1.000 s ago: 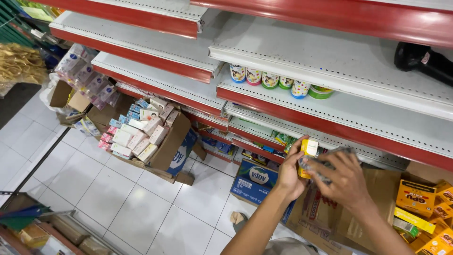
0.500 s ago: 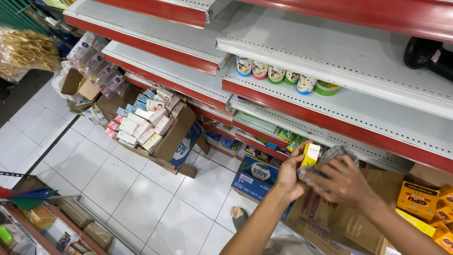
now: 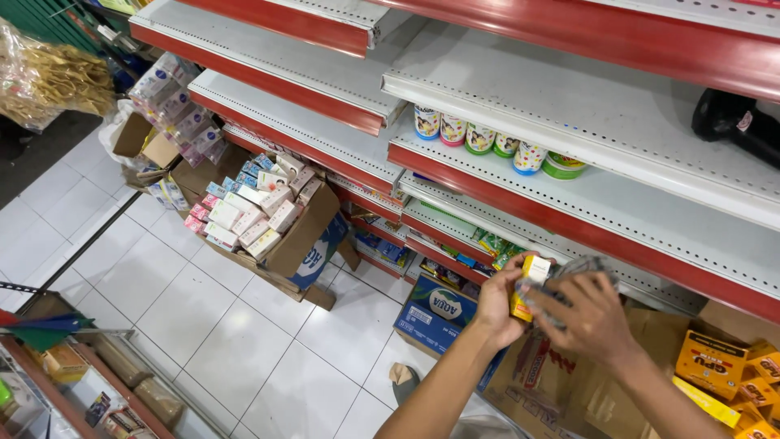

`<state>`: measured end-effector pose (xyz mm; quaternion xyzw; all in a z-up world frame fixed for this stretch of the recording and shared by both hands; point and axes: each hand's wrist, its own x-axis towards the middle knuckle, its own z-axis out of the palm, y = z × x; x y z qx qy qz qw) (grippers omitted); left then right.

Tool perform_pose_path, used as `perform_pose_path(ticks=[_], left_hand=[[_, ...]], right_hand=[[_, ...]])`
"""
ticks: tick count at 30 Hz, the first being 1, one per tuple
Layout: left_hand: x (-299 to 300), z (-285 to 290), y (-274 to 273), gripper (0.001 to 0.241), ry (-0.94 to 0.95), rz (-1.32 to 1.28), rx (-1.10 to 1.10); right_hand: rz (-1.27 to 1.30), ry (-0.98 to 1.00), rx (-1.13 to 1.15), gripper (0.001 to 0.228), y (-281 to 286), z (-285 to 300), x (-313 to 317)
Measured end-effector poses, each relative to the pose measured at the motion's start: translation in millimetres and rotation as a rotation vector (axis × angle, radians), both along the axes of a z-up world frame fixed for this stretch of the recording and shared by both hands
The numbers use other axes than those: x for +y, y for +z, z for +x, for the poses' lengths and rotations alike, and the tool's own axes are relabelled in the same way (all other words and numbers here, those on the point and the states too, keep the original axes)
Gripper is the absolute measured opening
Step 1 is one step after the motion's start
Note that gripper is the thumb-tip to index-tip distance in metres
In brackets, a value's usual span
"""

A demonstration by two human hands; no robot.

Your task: Cleaning grocery store shelves with a cloth and organizing small boxed products.

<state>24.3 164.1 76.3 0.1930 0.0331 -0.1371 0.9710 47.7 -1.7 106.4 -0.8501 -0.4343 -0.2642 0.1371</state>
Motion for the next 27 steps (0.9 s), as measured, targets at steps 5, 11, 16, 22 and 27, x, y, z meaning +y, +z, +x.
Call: perform_pose_path(ticks=[5, 11, 16, 22, 27], left_hand=[[3.9, -1.0, -3.1, 0.041, 0.009, 0.041, 0.0], [1.5, 6.2, -11.7, 0.034, 0.003, -0.006, -0.005], [5.6, 11.1, -18.9, 0.031, 0.056, -0.094, -0.005], [19.7, 6.9, 7.6, 0.038, 0.069, 0.067, -0.009], [13.6, 11.9, -22.4, 0.034, 0.009, -0.051, -0.053]], right_hand=[[-0.004, 0.181, -0.016, 0.034, 0.0, -5.8, -1.2], [0.063, -0.061, -0.038, 0.034, 21.3, 4.1, 12.2], [0.099, -0.203, -0.013, 0.032, 12.4, -1.4, 21.2], [0.027, 0.115, 0.021, 0.035, -10.3, 1.6, 9.2], [0.035, 0.013, -0.032, 0.033, 16.1, 20.8, 12.9]])
